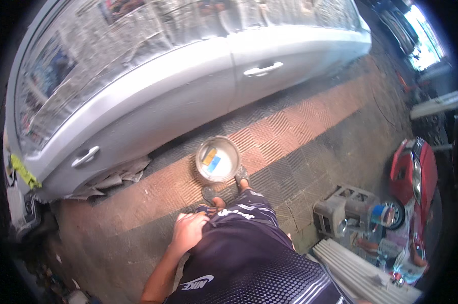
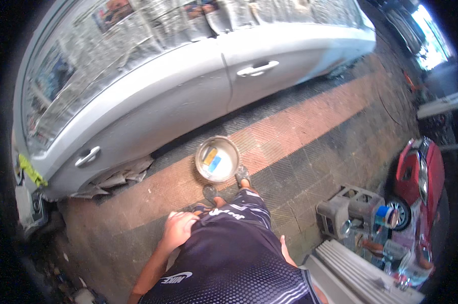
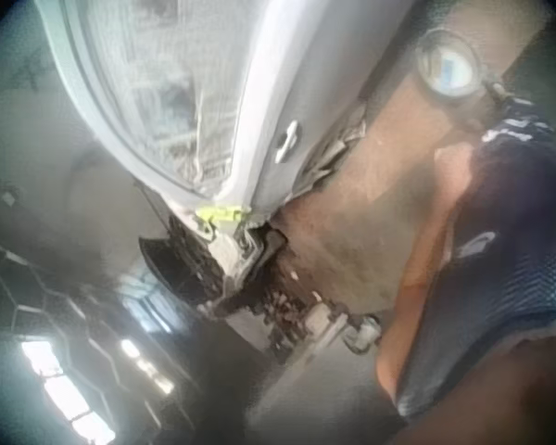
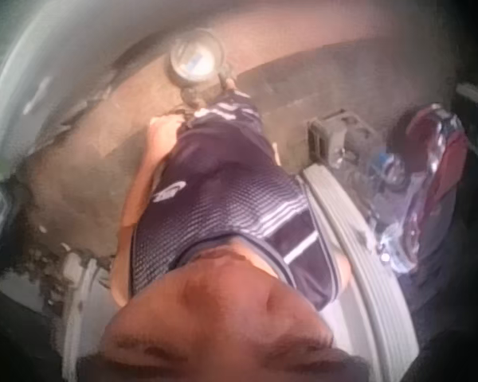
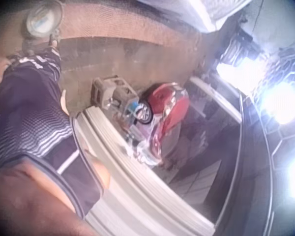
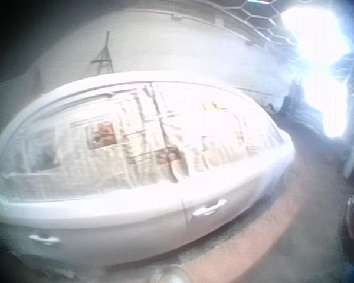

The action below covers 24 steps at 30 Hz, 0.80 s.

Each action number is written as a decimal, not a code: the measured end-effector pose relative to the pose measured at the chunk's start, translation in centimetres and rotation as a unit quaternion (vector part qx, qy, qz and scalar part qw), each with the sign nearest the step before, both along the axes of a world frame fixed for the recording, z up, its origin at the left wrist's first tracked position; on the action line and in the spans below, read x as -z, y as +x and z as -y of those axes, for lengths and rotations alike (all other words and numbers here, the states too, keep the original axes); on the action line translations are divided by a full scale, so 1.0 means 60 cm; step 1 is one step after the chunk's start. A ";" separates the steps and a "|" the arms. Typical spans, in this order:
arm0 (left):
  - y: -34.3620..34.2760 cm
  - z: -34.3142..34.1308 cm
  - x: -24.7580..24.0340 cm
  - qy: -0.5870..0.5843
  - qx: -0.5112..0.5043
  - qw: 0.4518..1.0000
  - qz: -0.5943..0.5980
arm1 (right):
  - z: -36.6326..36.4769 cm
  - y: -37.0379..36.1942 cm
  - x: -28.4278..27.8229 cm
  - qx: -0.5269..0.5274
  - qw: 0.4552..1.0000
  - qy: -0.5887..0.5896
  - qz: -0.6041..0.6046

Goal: The person removes newspaper from a car hood, then sits on the floor and scrubs the side door of a silver car with a blue sponge and water from a bucket. The person repeatedly dips the sponge and scrubs the door surface.

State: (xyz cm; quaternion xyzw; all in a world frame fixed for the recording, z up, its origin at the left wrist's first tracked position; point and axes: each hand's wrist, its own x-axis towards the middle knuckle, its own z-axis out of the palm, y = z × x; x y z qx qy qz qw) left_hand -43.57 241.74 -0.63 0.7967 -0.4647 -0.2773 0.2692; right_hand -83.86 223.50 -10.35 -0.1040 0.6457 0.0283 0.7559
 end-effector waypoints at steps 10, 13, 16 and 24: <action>-0.003 -0.064 -0.001 0.059 -0.025 0.998 -0.024 | -0.091 -0.013 -0.030 0.051 0.999 -0.014 -0.007; -0.001 -0.065 0.023 0.076 -0.022 0.996 -0.047 | -0.192 -0.032 0.031 0.191 0.981 -0.030 0.022; 0.018 -0.080 0.062 0.064 -0.041 0.991 -0.110 | -0.200 0.014 -0.008 0.225 0.973 -0.040 0.040; 0.039 0.046 -0.058 0.175 0.111 0.972 -0.114 | -0.256 0.063 -0.056 0.321 0.944 -0.048 0.062</action>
